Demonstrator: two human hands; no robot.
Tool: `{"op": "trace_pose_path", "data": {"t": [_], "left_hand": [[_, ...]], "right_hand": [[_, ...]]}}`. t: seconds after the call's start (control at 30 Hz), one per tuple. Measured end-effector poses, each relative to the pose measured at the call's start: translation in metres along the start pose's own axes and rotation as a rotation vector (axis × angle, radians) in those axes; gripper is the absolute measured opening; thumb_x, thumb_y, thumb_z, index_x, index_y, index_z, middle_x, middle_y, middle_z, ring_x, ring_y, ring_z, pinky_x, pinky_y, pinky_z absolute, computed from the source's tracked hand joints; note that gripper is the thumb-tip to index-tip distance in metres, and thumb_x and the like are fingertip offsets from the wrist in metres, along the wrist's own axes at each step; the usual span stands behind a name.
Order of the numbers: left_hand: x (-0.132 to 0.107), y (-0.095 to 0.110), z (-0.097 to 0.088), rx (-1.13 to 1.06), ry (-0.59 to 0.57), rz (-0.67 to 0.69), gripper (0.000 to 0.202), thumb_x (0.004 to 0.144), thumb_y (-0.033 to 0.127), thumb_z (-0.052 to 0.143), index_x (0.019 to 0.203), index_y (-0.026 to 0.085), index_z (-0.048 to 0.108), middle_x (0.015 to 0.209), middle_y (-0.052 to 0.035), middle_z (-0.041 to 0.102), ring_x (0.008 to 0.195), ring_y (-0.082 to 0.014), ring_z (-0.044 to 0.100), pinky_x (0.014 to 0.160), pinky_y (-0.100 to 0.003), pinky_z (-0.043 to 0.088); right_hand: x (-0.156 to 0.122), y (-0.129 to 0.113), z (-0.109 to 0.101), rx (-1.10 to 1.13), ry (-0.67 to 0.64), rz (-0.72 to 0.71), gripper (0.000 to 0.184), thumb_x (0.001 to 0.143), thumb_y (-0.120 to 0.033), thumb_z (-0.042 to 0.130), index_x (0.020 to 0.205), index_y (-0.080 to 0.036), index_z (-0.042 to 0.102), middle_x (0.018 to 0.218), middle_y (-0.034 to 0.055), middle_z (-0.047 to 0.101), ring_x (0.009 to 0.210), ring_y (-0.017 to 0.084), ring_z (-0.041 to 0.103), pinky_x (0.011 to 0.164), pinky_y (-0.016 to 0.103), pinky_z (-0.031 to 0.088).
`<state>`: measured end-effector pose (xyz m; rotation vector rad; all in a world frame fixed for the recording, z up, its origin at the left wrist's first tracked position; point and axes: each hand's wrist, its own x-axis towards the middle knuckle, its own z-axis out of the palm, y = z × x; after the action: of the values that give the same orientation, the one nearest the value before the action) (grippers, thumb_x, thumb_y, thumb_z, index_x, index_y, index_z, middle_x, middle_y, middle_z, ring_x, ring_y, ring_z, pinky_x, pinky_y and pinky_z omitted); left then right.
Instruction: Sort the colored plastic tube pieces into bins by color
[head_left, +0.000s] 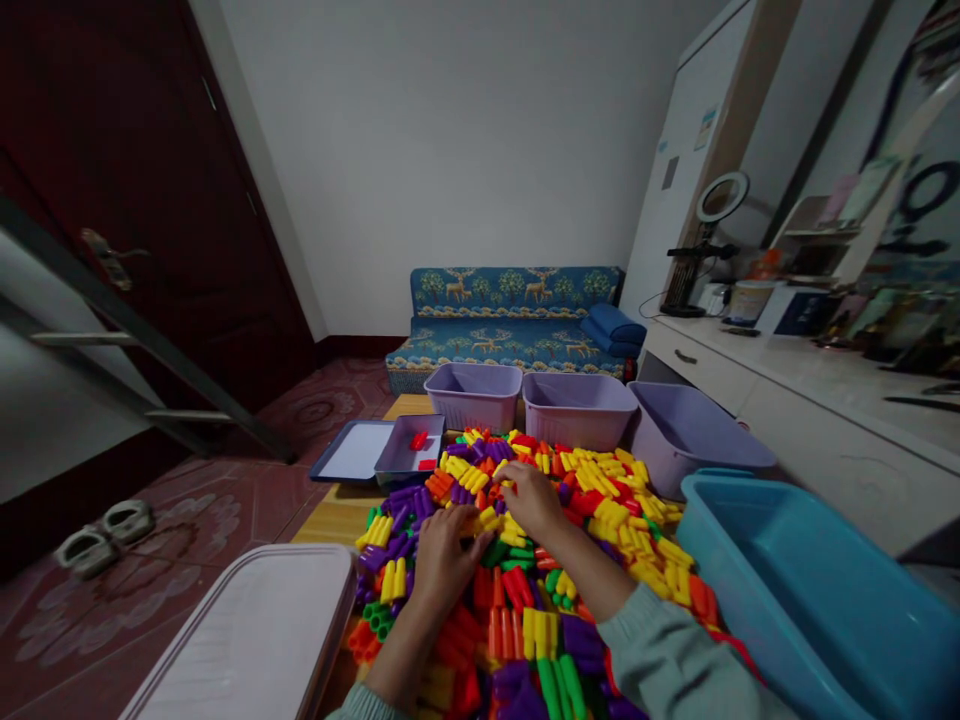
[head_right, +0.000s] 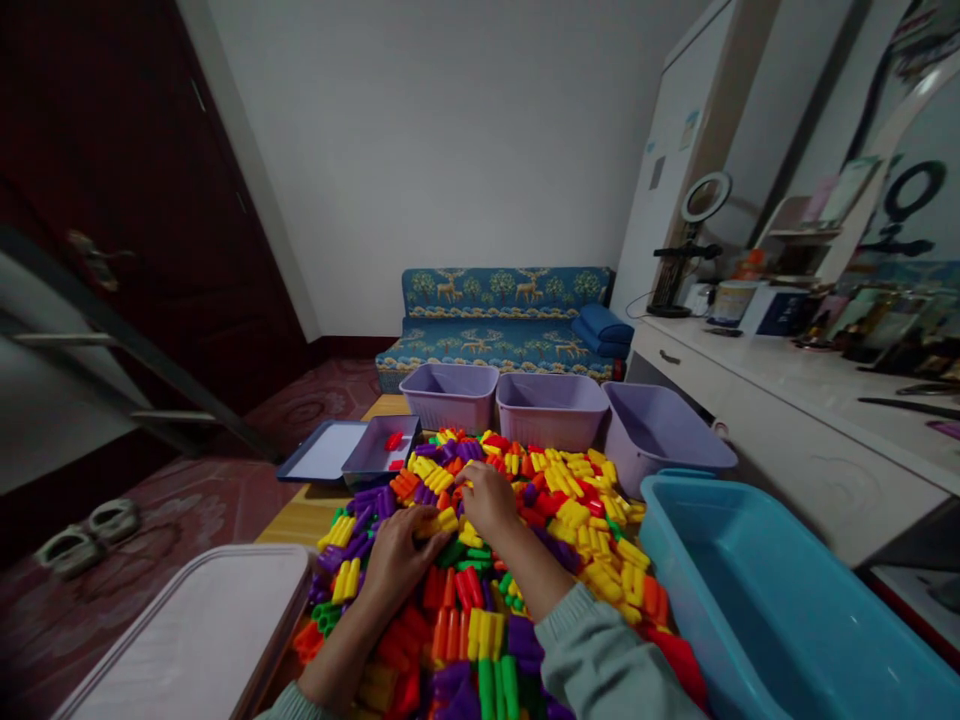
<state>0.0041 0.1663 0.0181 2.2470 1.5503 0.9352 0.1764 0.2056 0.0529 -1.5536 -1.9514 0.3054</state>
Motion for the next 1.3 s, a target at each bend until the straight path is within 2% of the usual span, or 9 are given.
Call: {"op": "trace_pose_path", "data": {"t": [0.13,0.3,0.43,0.53,0.73,0.83,0.97,1.13,1.3], "left_hand": [[0.002,0.003,-0.007,-0.097,0.047,0.021,0.028,0.087,0.039,0.049,0.081,0.02,0.069,0.088,-0.0064,0.069,0.084,-0.0205,0.063,0.077,-0.031,0.048],[0.025,-0.005,-0.026,0.098,0.201,-0.051,0.029,0.084,0.025,0.051,0.11,0.019,0.063,0.11,-0.0097,0.064,0.105,-0.0242,0.058,0.092,-0.037,0.044],[0.047,-0.013,-0.029,0.277,0.039,-0.166,0.053,0.078,0.019,0.055,0.13,0.013,0.049,0.124,-0.0164,0.056,0.115,-0.0279,0.053,0.094,-0.038,0.043],[0.054,-0.017,-0.026,0.319,-0.065,-0.188,0.047,0.077,0.016,0.055,0.123,0.018,0.056,0.125,-0.0139,0.055,0.111,-0.0263,0.056,0.092,-0.036,0.043],[0.055,-0.034,-0.021,0.202,-0.052,-0.103,0.042,0.072,0.006,0.055,0.11,0.02,0.067,0.112,-0.0104,0.06,0.102,-0.022,0.059,0.087,-0.031,0.044],[0.056,-0.037,-0.022,0.04,-0.002,-0.097,0.033,0.071,0.005,0.055,0.096,0.019,0.072,0.099,-0.0085,0.063,0.09,-0.0187,0.061,0.082,-0.029,0.046],[0.055,-0.016,-0.021,-0.408,0.188,-0.057,0.018,0.075,0.02,0.063,0.089,0.019,0.073,0.096,-0.0073,0.066,0.087,-0.0183,0.062,0.078,-0.027,0.048],[0.051,0.022,0.001,-1.125,0.024,-0.311,0.044,0.063,0.044,0.076,0.096,0.015,0.07,0.078,-0.0047,0.069,0.065,-0.013,0.06,0.06,-0.022,0.045],[0.047,0.033,0.026,-1.375,-0.06,-0.478,0.049,0.054,0.054,0.078,0.076,0.013,0.063,0.056,0.0029,0.059,0.045,-0.0046,0.047,0.047,-0.016,0.035]], "right_hand": [[0.031,-0.013,0.012,-0.151,-0.08,-0.087,0.035,0.081,-0.006,0.044,0.101,-0.019,0.069,0.108,0.0056,0.068,0.107,0.018,0.055,0.092,0.026,0.039],[0.054,-0.012,0.013,-0.379,-0.317,-0.02,0.032,0.08,-0.015,0.051,0.107,-0.022,0.069,0.11,0.0093,0.067,0.107,0.023,0.057,0.088,0.031,0.041],[0.054,-0.014,0.012,-0.419,-0.365,-0.011,0.039,0.074,-0.018,0.059,0.111,-0.026,0.067,0.116,0.0092,0.065,0.106,0.025,0.059,0.087,0.033,0.041],[0.049,-0.016,0.009,-0.459,-0.378,0.001,0.035,0.072,-0.013,0.059,0.103,-0.022,0.07,0.108,0.0114,0.067,0.104,0.026,0.059,0.088,0.035,0.04],[0.034,-0.006,-0.004,-0.436,-0.312,0.003,0.026,0.078,-0.021,0.052,0.097,-0.02,0.069,0.103,0.0099,0.07,0.1,0.024,0.06,0.085,0.034,0.039],[0.023,0.005,-0.008,-0.222,-0.141,0.075,0.02,0.079,-0.024,0.047,0.079,-0.018,0.066,0.085,0.0066,0.07,0.082,0.019,0.061,0.074,0.028,0.04],[0.004,0.012,-0.006,0.45,0.087,0.214,0.018,0.073,-0.032,0.051,0.067,-0.017,0.057,0.065,0.0011,0.062,0.066,0.016,0.057,0.063,0.026,0.041],[-0.021,-0.003,-0.006,1.214,0.065,0.465,0.028,0.063,-0.037,0.064,0.083,-0.018,0.06,0.07,0.0012,0.066,0.058,0.015,0.061,0.057,0.026,0.047],[-0.039,-0.01,-0.013,1.312,0.031,0.483,0.044,0.064,-0.035,0.071,0.104,-0.018,0.06,0.074,0.002,0.068,0.063,0.015,0.065,0.057,0.024,0.05]]}}
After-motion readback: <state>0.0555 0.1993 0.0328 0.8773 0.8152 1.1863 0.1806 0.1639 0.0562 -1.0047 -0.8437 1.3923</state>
